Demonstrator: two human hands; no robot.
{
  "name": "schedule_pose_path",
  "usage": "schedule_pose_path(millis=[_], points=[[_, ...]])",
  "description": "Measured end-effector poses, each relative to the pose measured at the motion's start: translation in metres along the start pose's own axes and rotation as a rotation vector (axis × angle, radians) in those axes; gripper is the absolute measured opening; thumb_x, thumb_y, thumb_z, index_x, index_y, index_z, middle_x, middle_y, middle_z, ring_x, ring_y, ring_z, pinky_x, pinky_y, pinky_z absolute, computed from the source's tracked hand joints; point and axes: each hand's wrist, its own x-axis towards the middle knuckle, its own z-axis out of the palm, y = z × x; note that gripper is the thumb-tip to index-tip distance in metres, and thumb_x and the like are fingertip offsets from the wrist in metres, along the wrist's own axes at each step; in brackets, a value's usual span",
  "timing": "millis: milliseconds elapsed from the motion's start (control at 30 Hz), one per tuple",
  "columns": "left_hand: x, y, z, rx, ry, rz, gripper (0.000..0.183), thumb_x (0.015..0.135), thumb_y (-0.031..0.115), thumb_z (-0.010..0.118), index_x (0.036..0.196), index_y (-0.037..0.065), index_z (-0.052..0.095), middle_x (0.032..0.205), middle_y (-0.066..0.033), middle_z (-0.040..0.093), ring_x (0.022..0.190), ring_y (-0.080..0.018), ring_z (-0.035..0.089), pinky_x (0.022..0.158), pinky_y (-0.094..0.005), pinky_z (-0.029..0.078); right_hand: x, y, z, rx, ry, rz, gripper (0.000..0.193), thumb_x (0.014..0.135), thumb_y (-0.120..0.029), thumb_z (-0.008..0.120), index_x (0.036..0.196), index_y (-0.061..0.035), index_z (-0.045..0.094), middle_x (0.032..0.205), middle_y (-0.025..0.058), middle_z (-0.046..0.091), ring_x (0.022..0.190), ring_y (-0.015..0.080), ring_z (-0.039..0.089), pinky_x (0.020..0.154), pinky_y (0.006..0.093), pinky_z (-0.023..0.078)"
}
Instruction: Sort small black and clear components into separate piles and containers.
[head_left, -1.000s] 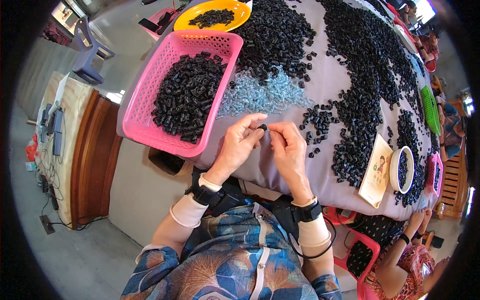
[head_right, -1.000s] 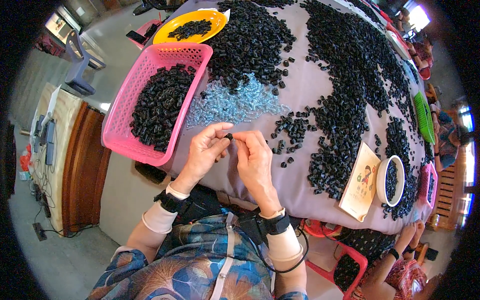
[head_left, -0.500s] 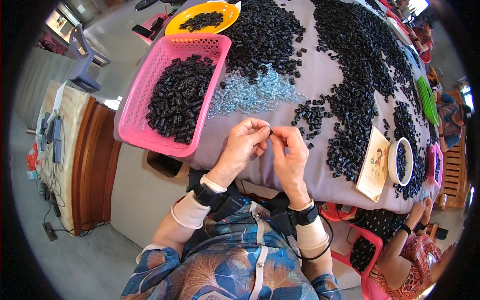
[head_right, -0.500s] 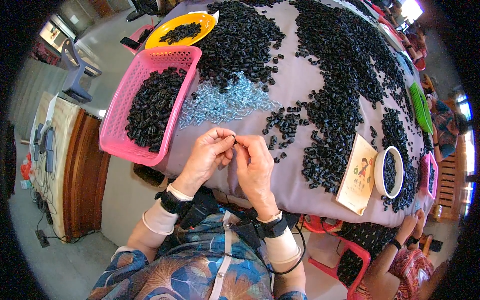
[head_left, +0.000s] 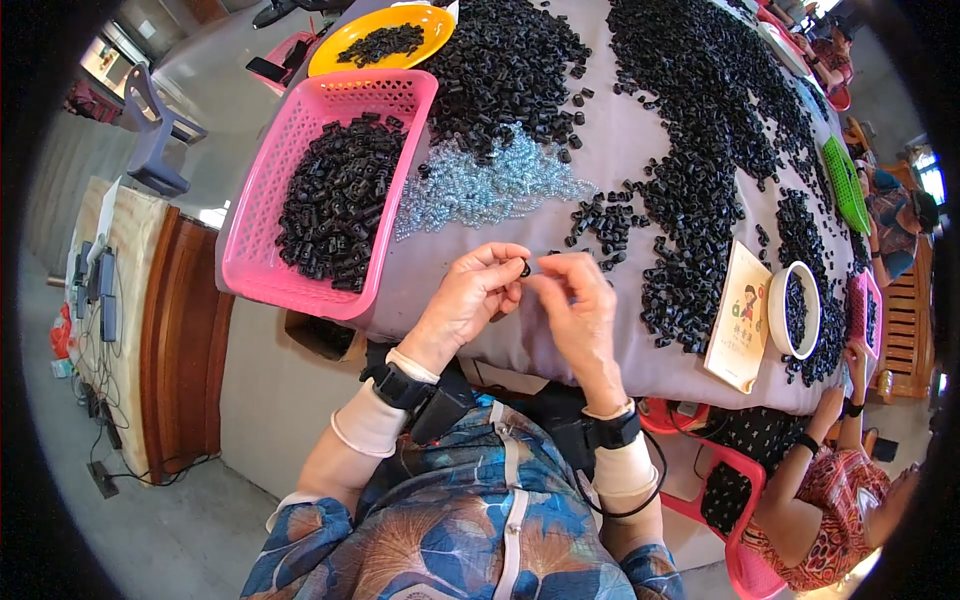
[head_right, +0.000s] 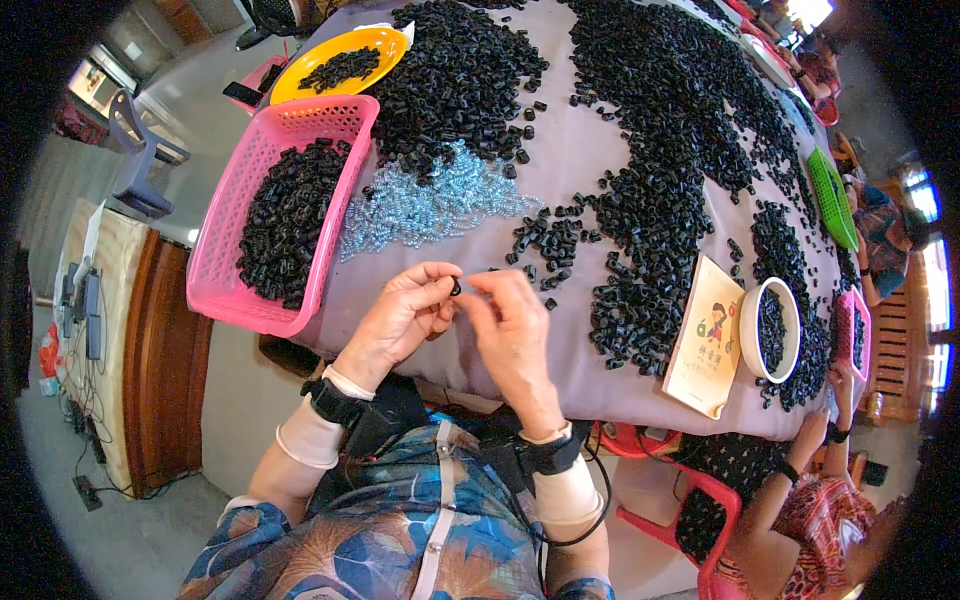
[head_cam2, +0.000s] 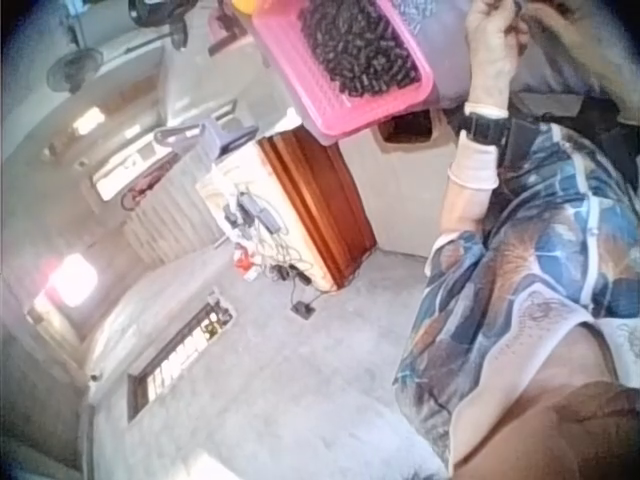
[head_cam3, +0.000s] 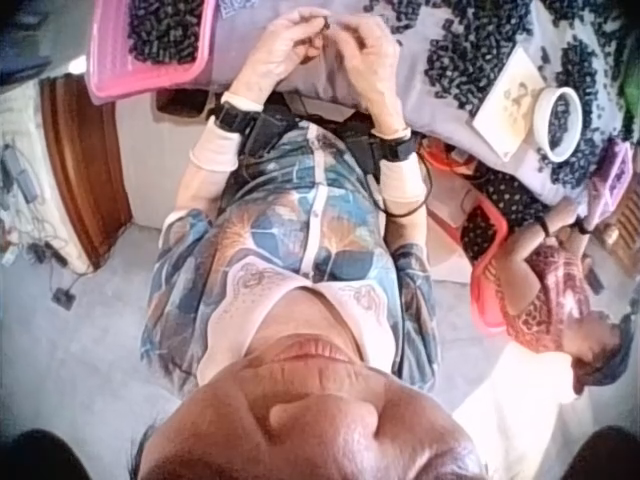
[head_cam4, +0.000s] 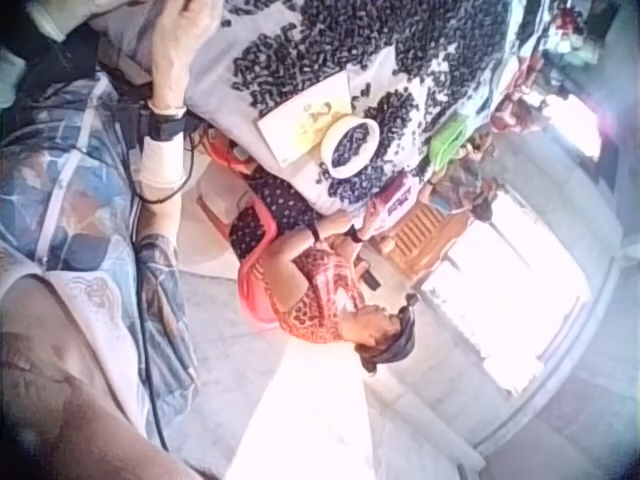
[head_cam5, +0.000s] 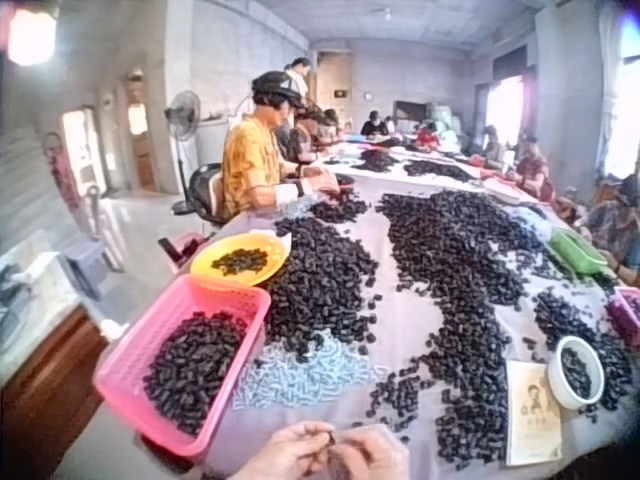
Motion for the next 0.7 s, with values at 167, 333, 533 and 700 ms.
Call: schedule_pose_path(millis=[167, 333, 533, 700], points=[[0.004, 0.002, 0.002, -0.053, 0.041, -0.018, 0.01, 0.087, 0.011, 0.058, 0.096, 0.007, 0.059, 0.08, -0.0062, 0.061, 0.063, -0.0113, 0.057, 0.052, -0.0221, 0.044, 0.014, 0.019, -0.049, -0.348, 0.125, 0.028, 0.01, 0.077, 0.001, 0.06, 0.086, -0.0036, 0.06, 0.076, 0.0091, 0.055, 0.064, 0.0208, 0.054, 0.056, 0.029, 0.044], [0.006, 0.001, 0.002, -0.051, 0.052, -0.022, 0.008, 0.087, 0.011, 0.058, 0.094, 0.007, 0.059, 0.08, -0.0066, 0.061, 0.062, -0.0118, 0.056, 0.051, -0.0231, 0.044, 0.017, 0.031, -0.065, -0.504, 0.06, 0.008, 0.01, 0.076, -0.002, 0.06, 0.085, -0.0057, 0.061, 0.077, 0.0094, 0.055, 0.067, 0.0261, 0.056, 0.06, 0.0329, 0.044], [0.005, 0.002, 0.003, -0.047, 0.055, -0.025, 0.008, 0.087, 0.011, 0.057, 0.093, 0.006, 0.059, 0.08, -0.0064, 0.061, 0.062, -0.0114, 0.056, 0.052, -0.0229, 0.045, 0.016, 0.03, -0.065, -0.612, 0.003, 0.015, 0.008, 0.075, -0.005, 0.061, 0.083, -0.0075, 0.063, 0.078, 0.0094, 0.055, 0.072, 0.0282, 0.056, 0.062, 0.0358, 0.046], [0.004, 0.002, 0.005, -0.042, 0.049, -0.021, 0.008, 0.087, 0.011, 0.057, 0.093, 0.006, 0.059, 0.079, -0.0064, 0.061, 0.062, -0.0111, 0.056, 0.052, -0.0223, 0.045, 0.018, 0.028, -0.062, -0.677, -0.027, -0.035, 0.012, 0.074, -0.006, 0.062, 0.086, -0.0092, 0.064, 0.078, 0.0085, 0.054, 0.077, 0.0271, 0.056, 0.063, 0.0366, 0.046]])
